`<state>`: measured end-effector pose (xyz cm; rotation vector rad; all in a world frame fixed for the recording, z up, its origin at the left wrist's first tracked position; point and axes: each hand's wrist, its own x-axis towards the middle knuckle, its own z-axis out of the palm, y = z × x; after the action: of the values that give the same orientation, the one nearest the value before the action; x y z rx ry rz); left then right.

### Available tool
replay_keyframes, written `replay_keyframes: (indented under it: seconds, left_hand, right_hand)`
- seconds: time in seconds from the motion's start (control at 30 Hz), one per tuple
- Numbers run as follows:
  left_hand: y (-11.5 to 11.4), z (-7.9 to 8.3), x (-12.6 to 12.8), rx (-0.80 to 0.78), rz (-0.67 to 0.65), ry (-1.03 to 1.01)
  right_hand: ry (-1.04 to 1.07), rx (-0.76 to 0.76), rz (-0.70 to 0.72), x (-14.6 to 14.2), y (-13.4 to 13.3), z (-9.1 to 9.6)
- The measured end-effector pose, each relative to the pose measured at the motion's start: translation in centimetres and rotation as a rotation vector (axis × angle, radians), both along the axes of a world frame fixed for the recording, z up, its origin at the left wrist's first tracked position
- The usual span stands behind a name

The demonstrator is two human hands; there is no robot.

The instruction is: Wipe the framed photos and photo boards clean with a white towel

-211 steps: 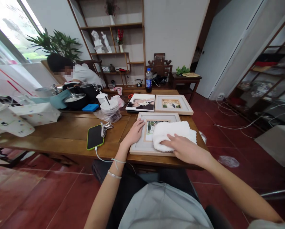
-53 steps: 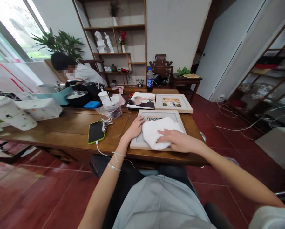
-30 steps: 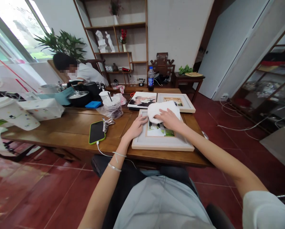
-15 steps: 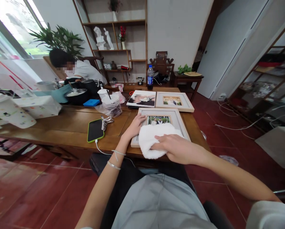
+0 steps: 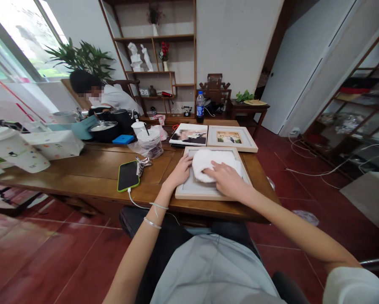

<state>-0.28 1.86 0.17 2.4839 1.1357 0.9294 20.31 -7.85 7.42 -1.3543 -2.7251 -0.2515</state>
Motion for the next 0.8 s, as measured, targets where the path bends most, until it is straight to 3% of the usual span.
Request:
replay_keyframes:
  seconds: [0.1, 0.2, 0.33, 0.6, 0.8]
  left_hand:
    - [-0.4, 0.6, 0.1, 0.018, -0.058, 0.018]
    - [-0.5, 0.6, 0.1, -0.011, -0.016, 0.003]
    - [0.1, -0.3, -0.1, -0.022, 0.055, -0.017]
    - [0.6, -1.0, -0.1, -0.014, 0.049, -0.036]
    - [0.4, -0.9, -0.1, -0.008, 0.057, -0.039]
  right_hand:
    - [-0.009, -0.013, 0.126, -1.5, -2.2, -1.0]
    - [-0.022, -0.023, 0.127, -1.9, -3.3, -1.4]
    - [-0.042, -0.065, 0.063, 0.5, -3.3, -0.2]
    - [-0.128, -0.140, -0.174, 7.5, -3.5, 3.2]
    - [-0.001, -0.167, -0.052, 5.9, -4.3, 2.2]
